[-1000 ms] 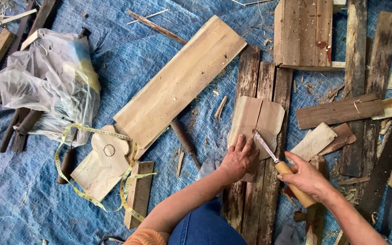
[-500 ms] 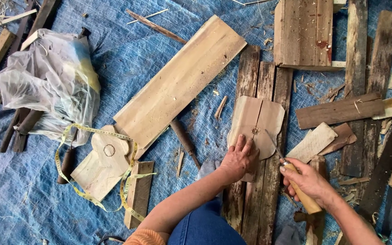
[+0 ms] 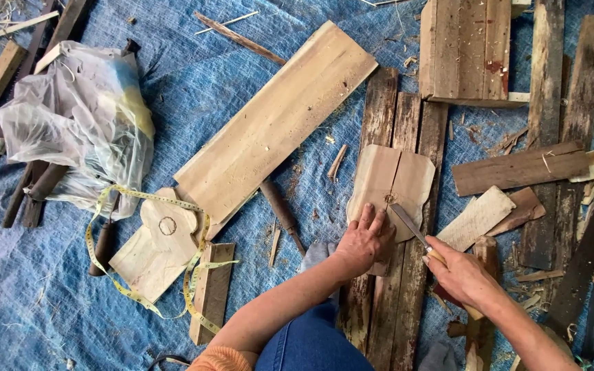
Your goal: Carving and shaping a wooden instrument component using traditional hand tools like a chisel and mallet.
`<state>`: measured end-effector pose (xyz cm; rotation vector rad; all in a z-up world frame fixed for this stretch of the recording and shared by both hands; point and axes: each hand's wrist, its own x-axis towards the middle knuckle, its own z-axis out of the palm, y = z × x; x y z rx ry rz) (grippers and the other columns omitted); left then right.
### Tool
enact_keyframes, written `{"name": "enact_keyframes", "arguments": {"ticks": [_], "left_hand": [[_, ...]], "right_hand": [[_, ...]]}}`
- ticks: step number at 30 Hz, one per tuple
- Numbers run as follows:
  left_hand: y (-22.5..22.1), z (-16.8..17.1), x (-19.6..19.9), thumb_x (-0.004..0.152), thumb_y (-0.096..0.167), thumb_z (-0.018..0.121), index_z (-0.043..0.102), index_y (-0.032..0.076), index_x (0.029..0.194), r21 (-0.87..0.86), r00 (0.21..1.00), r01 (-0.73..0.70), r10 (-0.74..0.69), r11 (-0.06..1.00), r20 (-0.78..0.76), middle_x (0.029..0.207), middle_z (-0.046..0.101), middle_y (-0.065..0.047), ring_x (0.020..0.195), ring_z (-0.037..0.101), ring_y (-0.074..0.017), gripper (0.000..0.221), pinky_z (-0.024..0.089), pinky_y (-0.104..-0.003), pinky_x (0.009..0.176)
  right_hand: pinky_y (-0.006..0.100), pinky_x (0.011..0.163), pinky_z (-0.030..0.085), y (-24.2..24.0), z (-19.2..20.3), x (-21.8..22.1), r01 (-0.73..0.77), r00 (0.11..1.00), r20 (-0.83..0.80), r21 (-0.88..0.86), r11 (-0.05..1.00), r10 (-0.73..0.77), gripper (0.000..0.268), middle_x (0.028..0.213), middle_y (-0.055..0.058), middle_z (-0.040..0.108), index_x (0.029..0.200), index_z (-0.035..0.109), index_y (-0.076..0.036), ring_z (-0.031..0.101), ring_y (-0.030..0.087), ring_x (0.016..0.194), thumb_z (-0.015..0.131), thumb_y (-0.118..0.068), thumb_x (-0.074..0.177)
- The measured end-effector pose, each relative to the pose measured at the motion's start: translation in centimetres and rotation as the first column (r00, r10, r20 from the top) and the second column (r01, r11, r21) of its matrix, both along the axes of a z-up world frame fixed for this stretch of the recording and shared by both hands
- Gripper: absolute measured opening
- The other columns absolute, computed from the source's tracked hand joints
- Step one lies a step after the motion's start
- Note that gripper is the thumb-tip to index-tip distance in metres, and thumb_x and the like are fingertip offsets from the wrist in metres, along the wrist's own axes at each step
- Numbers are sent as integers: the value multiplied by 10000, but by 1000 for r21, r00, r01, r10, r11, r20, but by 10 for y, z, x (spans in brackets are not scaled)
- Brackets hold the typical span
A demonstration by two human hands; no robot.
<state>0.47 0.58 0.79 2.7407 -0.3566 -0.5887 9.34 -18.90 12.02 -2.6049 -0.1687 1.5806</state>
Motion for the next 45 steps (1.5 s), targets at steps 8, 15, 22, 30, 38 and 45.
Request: {"name": "enact_keyframes", "arguments": {"ticks": [8,15,22,30,38,45], "left_hand": [[1,1,0,920,183,579,382,203,1567,1,999,18,-18,1000,-31,1677,149,-244,1528,97,-533,677,370,-556,1077],[1,5,1,936,217,582,400,180,1559,-4,1000,-3,3,1000,-27,1671,174,-231,1531,108,-521,650,380,-552,1065],[1,3,0,917,175,593,405,190,1551,-16,1000,-1,1,1000,-12,1670,164,-239,1517,114,-539,661,389,-559,1059],[1,-1,-1,931,230,586,406,192,1547,-17,1000,-2,2,1000,16,1653,193,-247,1506,129,-548,642,391,-568,1052],[0,1,1,937,239,599,375,182,1567,-19,1000,2,-3,1000,-27,1661,165,-263,1509,106,-558,671,375,-589,1073],[1,6,2,935,175,590,421,181,1542,-40,1000,-18,17,999,-16,1657,189,-251,1507,141,-546,630,388,-583,1068]], "right_hand": [[301,622,610,11,3,-5,-127,987,94,-47,991,131,553,884,24,659,1612,325,-348,607,139,657,439,-331,1071],[354,704,666,-1,-15,-6,-138,976,162,-54,989,145,636,1070,70,685,1614,303,-170,703,181,784,470,-258,1006],[332,855,642,-21,-31,4,-104,993,56,25,994,102,767,1129,16,590,1630,294,-408,595,153,887,599,-144,978],[339,974,714,-1,17,18,-478,844,225,-91,873,486,603,1612,39,387,1577,279,-331,439,315,1486,308,-126,1010],[290,836,711,27,45,56,-673,702,170,-160,722,692,683,1159,39,656,1542,375,-394,729,156,873,468,15,1002],[408,883,710,29,37,66,-691,699,173,-88,717,694,629,1583,270,352,1493,444,-300,719,335,1157,365,-9,941]]}}
